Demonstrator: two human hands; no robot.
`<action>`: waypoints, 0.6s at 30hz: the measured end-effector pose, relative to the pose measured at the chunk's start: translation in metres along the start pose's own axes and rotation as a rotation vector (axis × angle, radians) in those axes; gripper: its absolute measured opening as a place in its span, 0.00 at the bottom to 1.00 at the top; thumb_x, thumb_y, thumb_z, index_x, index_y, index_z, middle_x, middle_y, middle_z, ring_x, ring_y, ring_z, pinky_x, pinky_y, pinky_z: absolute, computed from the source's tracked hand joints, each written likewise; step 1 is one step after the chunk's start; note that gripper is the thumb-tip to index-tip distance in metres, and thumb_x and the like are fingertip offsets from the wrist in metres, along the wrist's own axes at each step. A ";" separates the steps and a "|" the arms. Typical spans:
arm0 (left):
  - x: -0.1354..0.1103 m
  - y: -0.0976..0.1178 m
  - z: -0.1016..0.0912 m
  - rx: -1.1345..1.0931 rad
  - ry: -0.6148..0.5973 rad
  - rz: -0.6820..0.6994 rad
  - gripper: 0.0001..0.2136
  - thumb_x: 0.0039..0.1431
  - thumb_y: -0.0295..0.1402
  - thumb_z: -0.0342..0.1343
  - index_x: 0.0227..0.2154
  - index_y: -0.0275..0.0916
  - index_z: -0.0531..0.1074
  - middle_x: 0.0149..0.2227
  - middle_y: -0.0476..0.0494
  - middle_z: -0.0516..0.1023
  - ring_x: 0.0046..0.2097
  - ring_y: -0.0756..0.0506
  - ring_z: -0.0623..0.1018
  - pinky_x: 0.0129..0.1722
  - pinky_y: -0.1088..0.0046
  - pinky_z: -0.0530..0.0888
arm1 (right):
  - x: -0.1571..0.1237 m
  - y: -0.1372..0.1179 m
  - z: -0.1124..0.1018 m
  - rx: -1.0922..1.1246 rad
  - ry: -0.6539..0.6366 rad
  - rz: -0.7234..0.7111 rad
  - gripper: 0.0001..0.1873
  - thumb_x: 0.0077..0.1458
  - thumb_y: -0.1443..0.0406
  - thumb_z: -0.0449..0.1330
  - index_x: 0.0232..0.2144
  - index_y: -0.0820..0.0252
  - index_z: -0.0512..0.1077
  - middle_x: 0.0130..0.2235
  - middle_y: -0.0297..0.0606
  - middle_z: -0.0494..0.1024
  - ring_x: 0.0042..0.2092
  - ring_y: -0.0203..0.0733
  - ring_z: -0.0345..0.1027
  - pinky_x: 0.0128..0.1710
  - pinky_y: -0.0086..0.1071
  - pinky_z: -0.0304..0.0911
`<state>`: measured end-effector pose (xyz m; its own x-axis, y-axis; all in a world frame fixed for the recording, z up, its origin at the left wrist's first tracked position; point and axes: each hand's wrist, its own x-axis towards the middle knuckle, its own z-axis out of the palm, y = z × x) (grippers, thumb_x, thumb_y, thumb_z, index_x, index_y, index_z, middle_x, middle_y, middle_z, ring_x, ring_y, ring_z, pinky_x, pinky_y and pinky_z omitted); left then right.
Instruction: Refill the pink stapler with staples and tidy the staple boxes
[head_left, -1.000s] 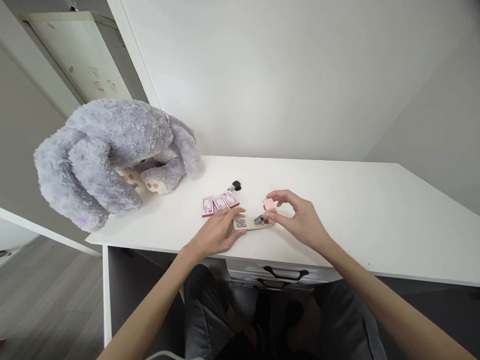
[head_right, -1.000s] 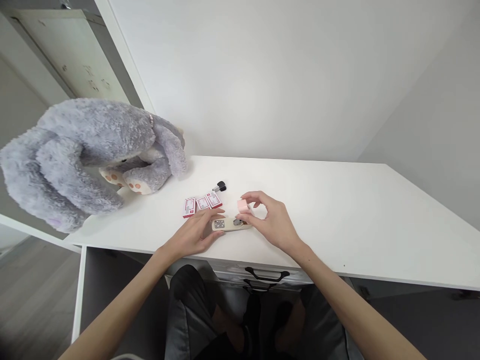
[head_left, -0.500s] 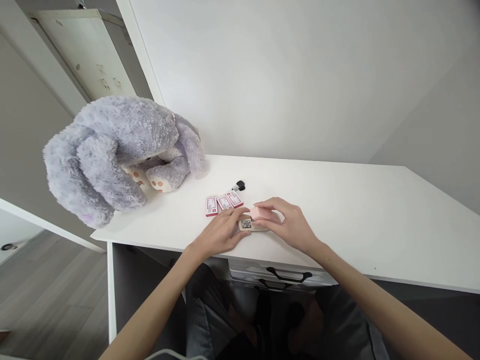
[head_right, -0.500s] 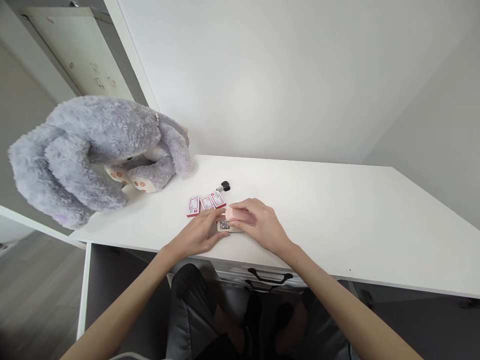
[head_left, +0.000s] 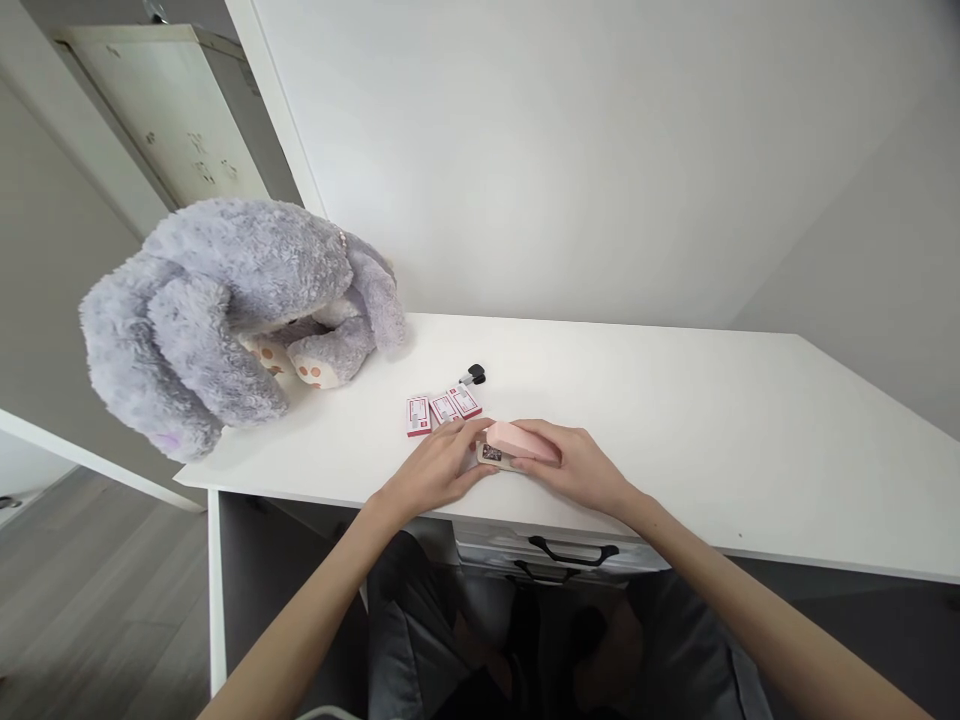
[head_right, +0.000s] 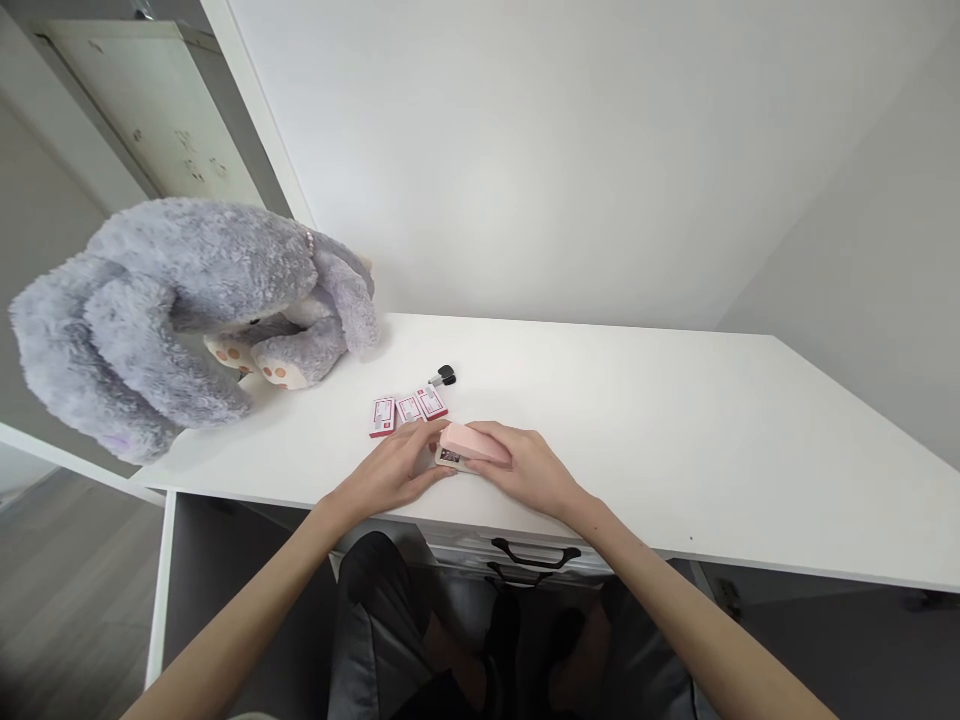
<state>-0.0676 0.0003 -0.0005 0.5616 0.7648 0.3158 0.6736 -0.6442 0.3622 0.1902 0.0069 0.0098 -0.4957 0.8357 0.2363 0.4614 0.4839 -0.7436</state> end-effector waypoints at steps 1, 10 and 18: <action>0.001 0.001 -0.001 0.007 0.014 0.011 0.26 0.69 0.46 0.58 0.64 0.42 0.61 0.55 0.35 0.78 0.57 0.35 0.78 0.56 0.54 0.76 | -0.004 0.001 0.000 0.000 0.022 0.027 0.22 0.64 0.55 0.63 0.58 0.49 0.74 0.55 0.35 0.83 0.52 0.49 0.79 0.53 0.41 0.71; 0.004 -0.004 -0.001 0.306 0.339 -0.129 0.19 0.70 0.38 0.56 0.60 0.43 0.69 0.67 0.36 0.69 0.68 0.31 0.64 0.66 0.42 0.64 | -0.023 0.025 -0.013 -0.015 0.466 0.316 0.26 0.59 0.49 0.65 0.55 0.52 0.77 0.52 0.40 0.84 0.49 0.53 0.79 0.49 0.43 0.72; 0.003 -0.017 0.009 0.325 0.232 -0.308 0.21 0.71 0.45 0.52 0.63 0.48 0.71 0.68 0.36 0.69 0.71 0.22 0.61 0.65 0.22 0.54 | -0.028 0.040 -0.030 -0.338 0.559 0.434 0.28 0.64 0.47 0.58 0.60 0.53 0.74 0.45 0.43 0.86 0.41 0.57 0.79 0.42 0.46 0.70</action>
<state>-0.0735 0.0138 -0.0134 0.2170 0.8729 0.4370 0.9267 -0.3249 0.1888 0.2449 0.0104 -0.0080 0.1828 0.9314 0.3148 0.7725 0.0620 -0.6320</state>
